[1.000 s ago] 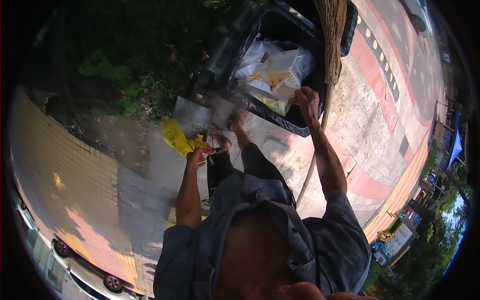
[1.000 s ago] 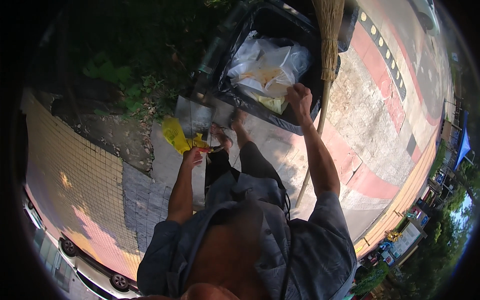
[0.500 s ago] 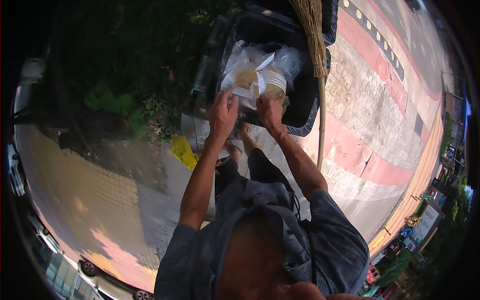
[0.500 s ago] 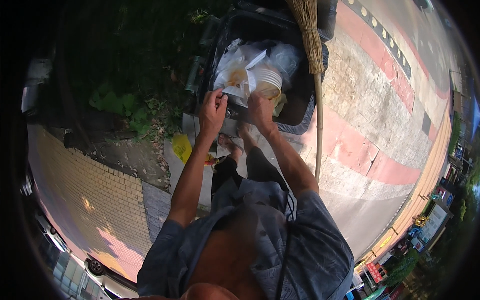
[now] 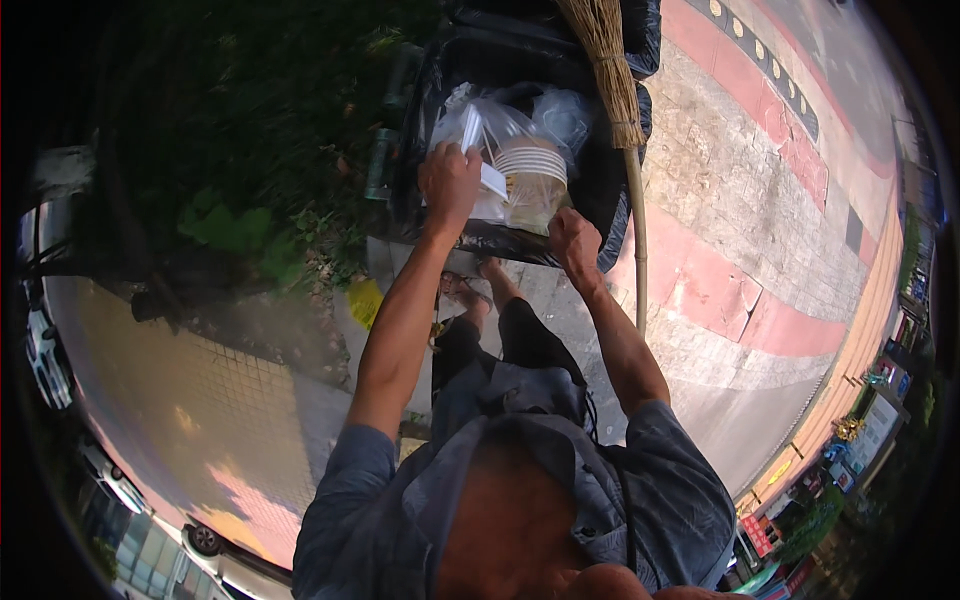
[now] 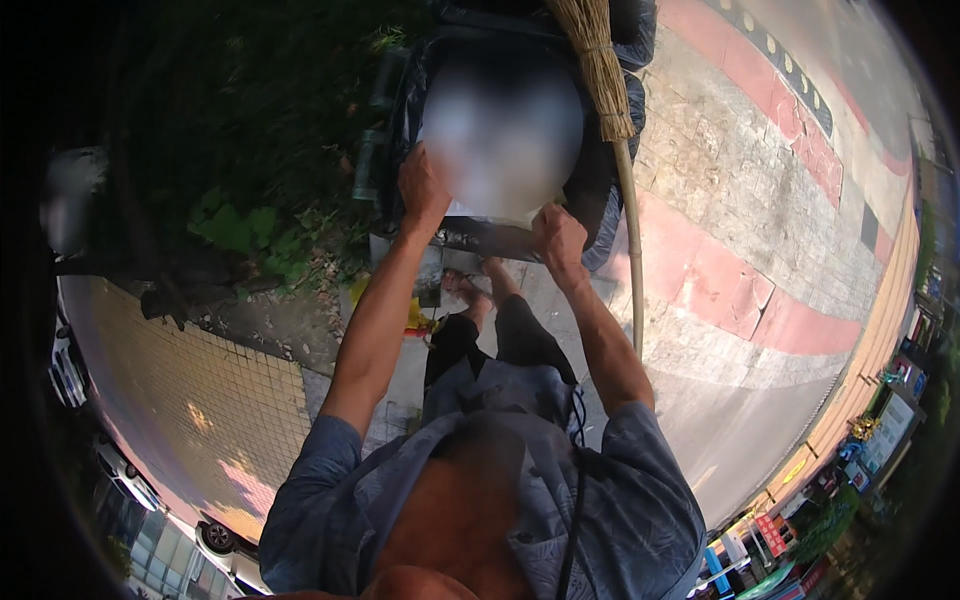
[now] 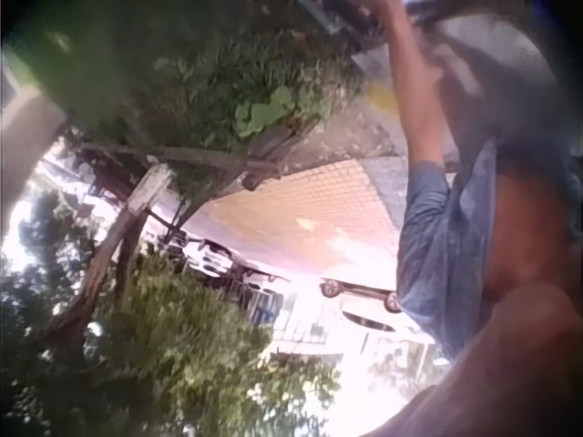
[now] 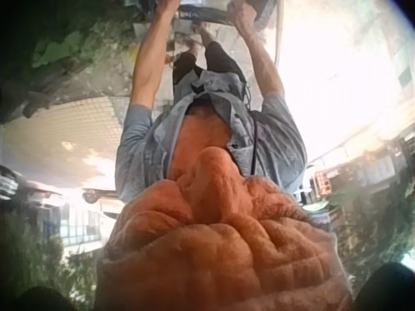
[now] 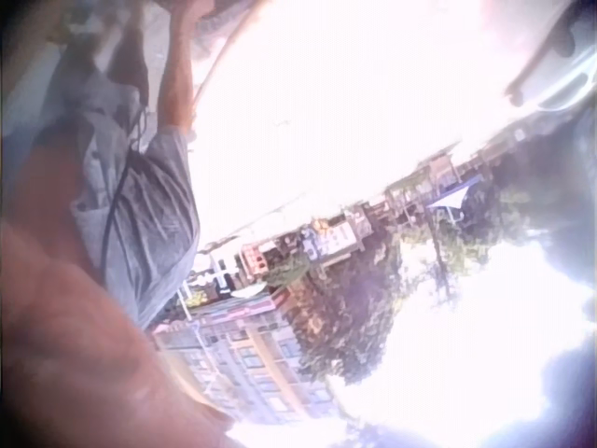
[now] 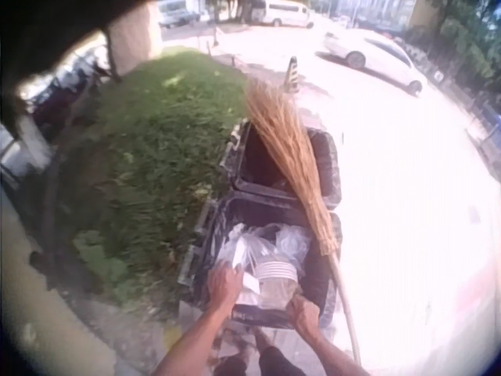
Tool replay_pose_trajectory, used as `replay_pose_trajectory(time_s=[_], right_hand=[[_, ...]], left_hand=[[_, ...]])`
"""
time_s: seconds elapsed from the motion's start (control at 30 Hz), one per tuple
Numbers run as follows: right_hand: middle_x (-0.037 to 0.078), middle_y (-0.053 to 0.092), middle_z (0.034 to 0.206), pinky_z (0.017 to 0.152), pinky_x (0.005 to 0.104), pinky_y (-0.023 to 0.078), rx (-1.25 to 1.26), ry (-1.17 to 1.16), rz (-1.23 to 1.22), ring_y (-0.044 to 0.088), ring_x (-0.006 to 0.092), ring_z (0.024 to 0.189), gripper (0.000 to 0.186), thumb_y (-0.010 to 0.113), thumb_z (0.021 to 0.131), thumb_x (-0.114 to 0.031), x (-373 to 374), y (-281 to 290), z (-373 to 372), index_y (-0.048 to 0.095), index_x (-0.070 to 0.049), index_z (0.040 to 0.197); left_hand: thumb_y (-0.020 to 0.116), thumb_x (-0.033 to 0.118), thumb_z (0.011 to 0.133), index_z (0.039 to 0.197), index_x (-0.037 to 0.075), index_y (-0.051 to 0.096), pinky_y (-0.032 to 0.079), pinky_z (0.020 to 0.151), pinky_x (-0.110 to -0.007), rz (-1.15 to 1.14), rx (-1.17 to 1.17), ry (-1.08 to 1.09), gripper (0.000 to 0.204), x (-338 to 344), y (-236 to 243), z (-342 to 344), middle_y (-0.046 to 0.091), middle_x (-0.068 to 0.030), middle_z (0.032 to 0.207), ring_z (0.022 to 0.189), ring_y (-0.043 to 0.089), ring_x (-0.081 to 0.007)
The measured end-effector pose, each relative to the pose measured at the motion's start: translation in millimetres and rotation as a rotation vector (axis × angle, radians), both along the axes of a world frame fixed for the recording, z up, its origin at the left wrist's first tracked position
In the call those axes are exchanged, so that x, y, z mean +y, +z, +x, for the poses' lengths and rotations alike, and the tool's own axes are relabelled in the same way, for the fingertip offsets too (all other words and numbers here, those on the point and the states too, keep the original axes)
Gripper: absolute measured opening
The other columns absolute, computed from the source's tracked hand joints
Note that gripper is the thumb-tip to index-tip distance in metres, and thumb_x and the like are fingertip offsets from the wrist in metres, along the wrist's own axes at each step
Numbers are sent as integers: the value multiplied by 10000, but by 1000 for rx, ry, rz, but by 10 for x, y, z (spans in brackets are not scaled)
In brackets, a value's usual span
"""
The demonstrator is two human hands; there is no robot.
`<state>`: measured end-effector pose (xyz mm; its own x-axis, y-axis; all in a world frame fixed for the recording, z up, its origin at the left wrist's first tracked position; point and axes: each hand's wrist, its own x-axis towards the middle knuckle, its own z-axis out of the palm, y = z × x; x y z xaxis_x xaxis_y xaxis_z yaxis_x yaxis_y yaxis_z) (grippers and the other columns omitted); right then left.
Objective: The person sweeps leaves and trash into a metal dustpan using a straw broom. He then empties the debris into a trash bin and sorts through discarded containers by hand.
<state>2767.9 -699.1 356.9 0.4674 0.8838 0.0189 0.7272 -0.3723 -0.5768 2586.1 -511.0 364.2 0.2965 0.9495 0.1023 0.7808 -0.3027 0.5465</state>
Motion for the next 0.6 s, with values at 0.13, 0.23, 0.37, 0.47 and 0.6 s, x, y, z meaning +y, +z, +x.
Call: replay_pose_trajectory(time_s=[0.13,0.23,0.37,0.47,0.6], right_hand=[[201,738,775,711,480,581,262,-290,-306,737,418,758,230,610,925,-232,-103,-56,515,723,-36,884],[196,736,730,720,472,584,568,-429,-302,751,401,749,261,607,926,-261,26,-27,624,751,-45,896],[167,753,881,698,443,569,77,-197,-295,738,372,802,229,646,923,-234,398,127,467,705,-25,996],[177,695,960,762,467,560,152,129,146,708,410,858,192,637,906,-25,832,567,163,658,-38,1096],[212,674,1194,882,420,582,306,607,12,686,412,1079,392,632,883,80,1394,116,-138,664,-40,1255]], left_hand=[[629,312,1014,858,-23,652,534,755,-502,-56,-70,157,370,-264,76,-309,671,-197,953,880,664,-443],[639,323,1033,855,-34,623,518,730,-515,-125,-57,193,399,-497,87,-526,653,-204,901,868,659,-446],[672,299,1023,860,-21,624,488,712,-530,-246,-129,174,362,-749,-64,-690,647,-215,870,833,638,-458],[671,293,1027,876,-4,642,459,811,-535,-215,-56,73,334,-866,-71,-619,658,-202,898,817,597,-456],[686,289,1017,865,3,631,450,816,-535,-223,-111,131,328,-874,-81,-582,650,-192,890,818,596,-449]])
